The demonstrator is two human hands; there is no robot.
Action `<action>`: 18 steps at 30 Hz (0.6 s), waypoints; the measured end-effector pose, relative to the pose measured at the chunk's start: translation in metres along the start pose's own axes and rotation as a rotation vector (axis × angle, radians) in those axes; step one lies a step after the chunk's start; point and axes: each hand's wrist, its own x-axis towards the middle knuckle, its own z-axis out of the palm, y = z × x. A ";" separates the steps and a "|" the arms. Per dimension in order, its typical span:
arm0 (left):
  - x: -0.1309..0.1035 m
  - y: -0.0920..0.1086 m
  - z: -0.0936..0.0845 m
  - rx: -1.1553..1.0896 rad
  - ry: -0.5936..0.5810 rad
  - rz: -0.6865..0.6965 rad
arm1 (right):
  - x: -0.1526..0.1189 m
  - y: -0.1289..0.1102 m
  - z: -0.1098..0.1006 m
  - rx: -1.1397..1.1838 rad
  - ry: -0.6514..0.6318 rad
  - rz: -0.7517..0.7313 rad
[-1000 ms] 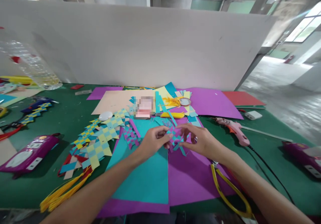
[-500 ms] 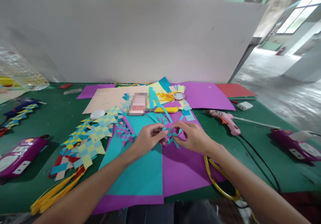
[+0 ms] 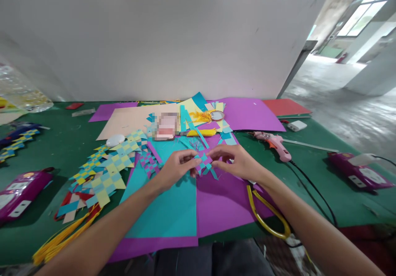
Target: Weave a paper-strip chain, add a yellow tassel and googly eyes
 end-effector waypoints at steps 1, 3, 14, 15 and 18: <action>0.000 0.000 0.000 -0.004 -0.007 -0.009 | 0.000 0.000 0.000 -0.003 0.003 -0.016; -0.001 -0.001 0.000 0.002 -0.023 -0.018 | -0.001 -0.001 0.001 -0.014 0.011 -0.041; 0.000 0.001 0.001 -0.019 -0.086 -0.059 | -0.003 0.002 0.001 -0.036 -0.002 -0.127; 0.000 0.000 0.001 -0.029 -0.093 -0.064 | -0.003 0.003 0.002 -0.037 0.003 -0.133; 0.001 -0.001 0.000 -0.055 -0.104 -0.073 | -0.003 0.003 0.003 -0.034 0.017 -0.144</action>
